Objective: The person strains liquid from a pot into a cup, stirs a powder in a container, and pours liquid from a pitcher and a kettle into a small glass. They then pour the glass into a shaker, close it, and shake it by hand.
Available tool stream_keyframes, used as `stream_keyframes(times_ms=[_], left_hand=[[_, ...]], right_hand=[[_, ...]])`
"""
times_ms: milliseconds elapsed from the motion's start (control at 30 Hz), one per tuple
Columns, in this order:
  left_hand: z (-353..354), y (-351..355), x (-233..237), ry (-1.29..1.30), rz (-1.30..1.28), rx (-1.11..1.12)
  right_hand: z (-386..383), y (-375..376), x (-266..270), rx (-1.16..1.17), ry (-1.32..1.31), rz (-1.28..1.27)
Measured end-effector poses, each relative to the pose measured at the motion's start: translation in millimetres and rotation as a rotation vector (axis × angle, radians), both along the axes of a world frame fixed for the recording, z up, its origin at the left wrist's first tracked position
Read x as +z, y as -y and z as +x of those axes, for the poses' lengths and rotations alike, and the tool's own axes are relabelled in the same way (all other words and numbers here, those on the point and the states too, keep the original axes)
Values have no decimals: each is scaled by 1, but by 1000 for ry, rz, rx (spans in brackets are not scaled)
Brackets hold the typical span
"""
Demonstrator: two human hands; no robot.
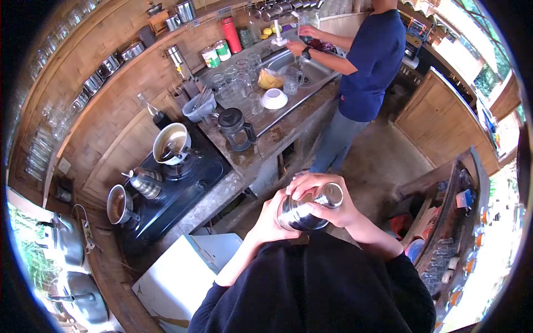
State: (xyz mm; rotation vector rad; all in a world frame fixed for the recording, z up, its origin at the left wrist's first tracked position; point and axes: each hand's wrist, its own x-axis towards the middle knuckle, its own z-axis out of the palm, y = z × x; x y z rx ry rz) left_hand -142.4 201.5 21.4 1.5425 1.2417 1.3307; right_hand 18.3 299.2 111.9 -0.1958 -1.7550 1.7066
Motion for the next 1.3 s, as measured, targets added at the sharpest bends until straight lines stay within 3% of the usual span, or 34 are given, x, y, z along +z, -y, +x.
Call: stream_keyframes(times_ms=[200, 467, 867, 1300], left_hand=[[-27, 0, -13, 10, 40, 21], [-55, 12, -7, -17, -97, 68], [-76, 28, -18, 203, -140, -32], [-77, 25, -12, 24, -15, 117]], right_hand=[[-29, 6, -10, -58, 41, 7], [-67, 11, -24, -53, -8, -14], [-92, 24, -23, -41, 24, 3], [-92, 18, -21, -14, 13, -124]])
